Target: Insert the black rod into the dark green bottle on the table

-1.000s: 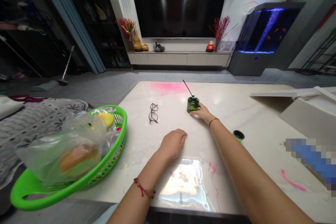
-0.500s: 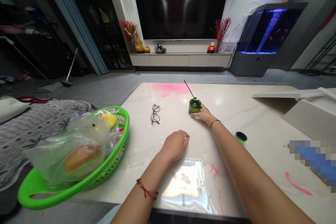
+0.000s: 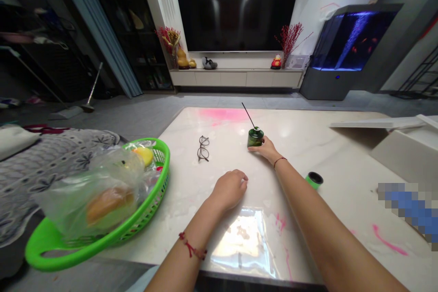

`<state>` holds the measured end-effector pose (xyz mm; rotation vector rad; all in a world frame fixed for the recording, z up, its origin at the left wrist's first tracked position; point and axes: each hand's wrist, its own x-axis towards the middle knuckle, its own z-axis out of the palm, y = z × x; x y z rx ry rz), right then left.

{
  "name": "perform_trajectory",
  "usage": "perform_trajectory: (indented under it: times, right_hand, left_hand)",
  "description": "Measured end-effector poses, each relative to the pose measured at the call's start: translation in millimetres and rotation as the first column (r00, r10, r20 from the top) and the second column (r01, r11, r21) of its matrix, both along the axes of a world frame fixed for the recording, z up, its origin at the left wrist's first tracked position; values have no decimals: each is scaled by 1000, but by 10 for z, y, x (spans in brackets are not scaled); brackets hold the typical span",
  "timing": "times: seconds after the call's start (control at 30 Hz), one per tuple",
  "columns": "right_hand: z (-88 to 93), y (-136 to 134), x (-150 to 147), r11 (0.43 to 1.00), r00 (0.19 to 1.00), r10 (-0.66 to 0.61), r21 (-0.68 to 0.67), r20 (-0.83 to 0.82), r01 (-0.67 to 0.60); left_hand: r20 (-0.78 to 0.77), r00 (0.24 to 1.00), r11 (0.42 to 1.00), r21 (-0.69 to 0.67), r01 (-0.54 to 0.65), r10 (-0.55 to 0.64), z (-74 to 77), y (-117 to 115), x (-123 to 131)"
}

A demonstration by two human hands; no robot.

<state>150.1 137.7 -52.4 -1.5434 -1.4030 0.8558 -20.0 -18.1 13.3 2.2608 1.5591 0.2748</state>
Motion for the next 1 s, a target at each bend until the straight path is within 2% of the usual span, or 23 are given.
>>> perform_trajectory:
  times: [0.1, 0.33, 0.67, 1.0]
  right_hand:
    - [11, -6, 1, 1000, 998, 15, 1, -55, -15]
    - [103, -56, 94, 989, 969, 146, 16, -201, -146]
    - [77, -38, 93, 991, 961, 135, 34, -243, -131]
    - [30, -22, 105, 995, 977, 96, 19, -191, -94]
  left_hand:
    - [5, 1000, 1000, 0, -4, 4, -2, -2, -4]
    - [-22, 1000, 1000, -4, 0, -1, -11, -1, 3]
    - [-23, 1000, 1000, -23, 8, -9, 12, -8, 7]
    - [-24, 1000, 1000, -6, 15, -15, -4, -7, 11]
